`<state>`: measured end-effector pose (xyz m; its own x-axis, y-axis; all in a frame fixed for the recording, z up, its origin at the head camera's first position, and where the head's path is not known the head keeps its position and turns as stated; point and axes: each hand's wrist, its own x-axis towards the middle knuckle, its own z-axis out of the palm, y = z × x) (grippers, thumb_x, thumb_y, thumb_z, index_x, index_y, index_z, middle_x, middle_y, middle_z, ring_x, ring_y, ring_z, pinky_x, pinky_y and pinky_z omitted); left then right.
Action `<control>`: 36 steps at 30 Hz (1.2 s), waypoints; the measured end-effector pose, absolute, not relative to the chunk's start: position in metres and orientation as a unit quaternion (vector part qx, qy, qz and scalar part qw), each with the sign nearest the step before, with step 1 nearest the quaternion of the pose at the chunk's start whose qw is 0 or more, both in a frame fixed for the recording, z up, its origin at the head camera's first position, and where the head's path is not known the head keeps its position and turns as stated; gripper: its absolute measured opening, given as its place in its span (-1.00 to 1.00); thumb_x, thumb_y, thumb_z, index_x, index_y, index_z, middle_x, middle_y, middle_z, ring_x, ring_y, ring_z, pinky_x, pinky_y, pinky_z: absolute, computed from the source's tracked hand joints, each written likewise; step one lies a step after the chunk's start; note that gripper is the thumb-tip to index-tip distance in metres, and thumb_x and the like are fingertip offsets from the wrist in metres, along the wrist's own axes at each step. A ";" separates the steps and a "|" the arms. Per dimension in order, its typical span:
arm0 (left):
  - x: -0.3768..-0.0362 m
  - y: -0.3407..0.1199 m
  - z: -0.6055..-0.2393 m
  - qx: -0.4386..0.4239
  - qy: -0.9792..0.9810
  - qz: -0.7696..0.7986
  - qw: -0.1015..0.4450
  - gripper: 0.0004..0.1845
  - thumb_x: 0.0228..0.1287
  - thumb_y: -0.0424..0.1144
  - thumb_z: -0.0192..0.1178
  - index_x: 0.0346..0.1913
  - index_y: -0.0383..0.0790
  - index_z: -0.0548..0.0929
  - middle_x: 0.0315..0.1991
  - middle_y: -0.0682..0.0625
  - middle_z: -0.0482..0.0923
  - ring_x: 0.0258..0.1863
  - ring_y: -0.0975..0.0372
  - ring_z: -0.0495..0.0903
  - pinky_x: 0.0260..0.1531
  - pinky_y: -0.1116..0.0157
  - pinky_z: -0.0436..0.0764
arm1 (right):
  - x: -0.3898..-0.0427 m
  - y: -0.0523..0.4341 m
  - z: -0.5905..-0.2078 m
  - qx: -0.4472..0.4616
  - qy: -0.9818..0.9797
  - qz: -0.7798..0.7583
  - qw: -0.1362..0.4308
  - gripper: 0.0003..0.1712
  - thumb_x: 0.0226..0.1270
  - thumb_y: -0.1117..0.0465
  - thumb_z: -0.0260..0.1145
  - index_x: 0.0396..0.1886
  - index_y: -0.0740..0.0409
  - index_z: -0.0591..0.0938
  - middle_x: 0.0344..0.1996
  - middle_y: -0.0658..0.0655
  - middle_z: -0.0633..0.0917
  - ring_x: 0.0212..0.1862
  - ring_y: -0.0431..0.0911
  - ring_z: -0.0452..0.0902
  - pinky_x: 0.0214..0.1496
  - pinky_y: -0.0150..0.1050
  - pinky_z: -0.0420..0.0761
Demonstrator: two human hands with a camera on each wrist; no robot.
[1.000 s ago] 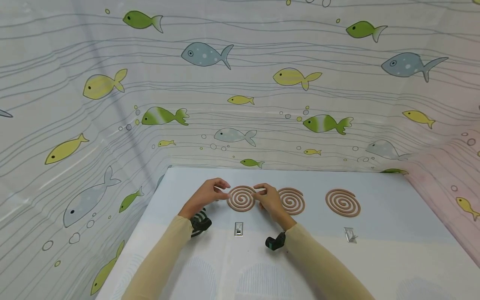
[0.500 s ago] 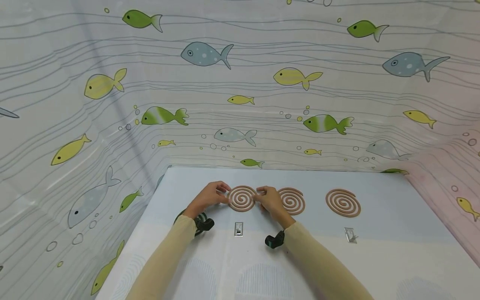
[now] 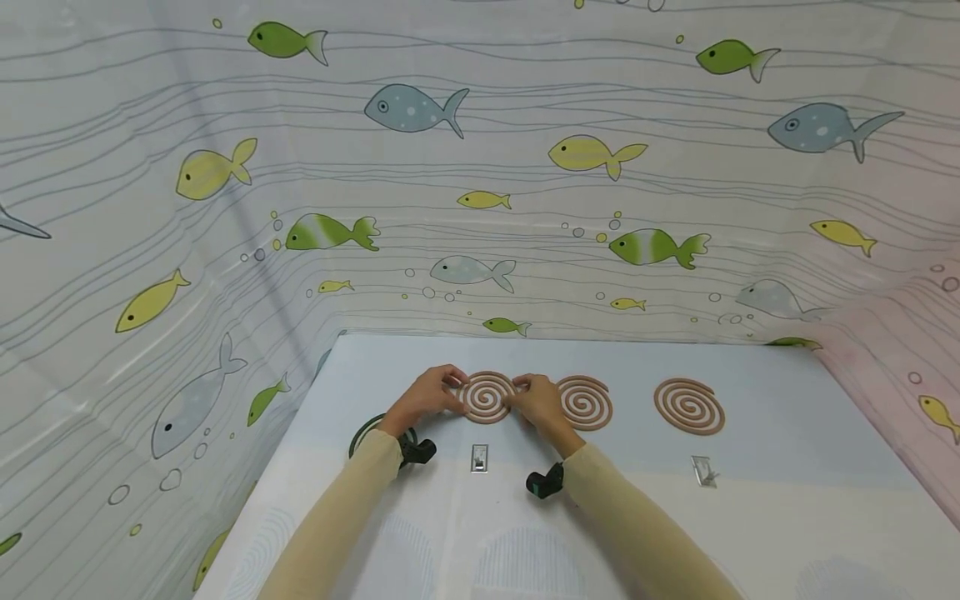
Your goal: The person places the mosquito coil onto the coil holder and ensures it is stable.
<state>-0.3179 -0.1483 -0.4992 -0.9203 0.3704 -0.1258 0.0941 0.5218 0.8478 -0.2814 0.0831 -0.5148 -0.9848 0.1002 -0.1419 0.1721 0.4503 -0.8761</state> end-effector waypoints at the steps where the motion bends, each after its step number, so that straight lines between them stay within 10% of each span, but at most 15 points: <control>1: -0.318 -0.148 -0.500 0.134 0.862 0.468 0.144 -0.48 -0.03 -0.44 0.60 0.05 -0.27 0.66 0.06 -0.20 0.57 -0.14 0.08 0.59 -0.19 0.19 0.56 | -0.282 0.082 -0.515 0.082 0.853 -0.514 0.034 -0.48 0.20 0.26 0.57 0.15 0.26 0.67 -0.50 0.10 0.62 -0.73 -0.20 0.33 -0.68 -0.37 0.33; 15: -0.321 -0.146 -0.502 0.131 0.873 0.452 0.128 -0.43 -0.05 -0.43 0.62 0.09 -0.25 0.65 0.03 -0.18 0.58 -0.16 0.10 0.56 -0.17 0.20 0.55 | -0.283 0.086 -0.516 0.042 0.844 -0.533 0.042 -0.38 0.19 0.24 0.58 0.24 0.10 0.56 -0.32 0.12 0.67 -0.44 -0.08 0.56 -0.45 -0.30 0.52; 36: -0.319 -0.149 -0.500 0.125 0.848 0.493 0.146 -0.48 0.12 -0.34 0.56 0.17 -0.22 0.67 0.16 -0.15 0.61 0.14 -0.02 0.56 -0.05 0.10 0.60 | -0.288 0.092 -0.520 0.101 0.761 -0.638 0.056 -0.47 0.27 0.34 0.51 0.24 0.11 0.63 -0.57 0.10 0.65 -0.66 -0.20 0.35 -0.62 -0.35 0.35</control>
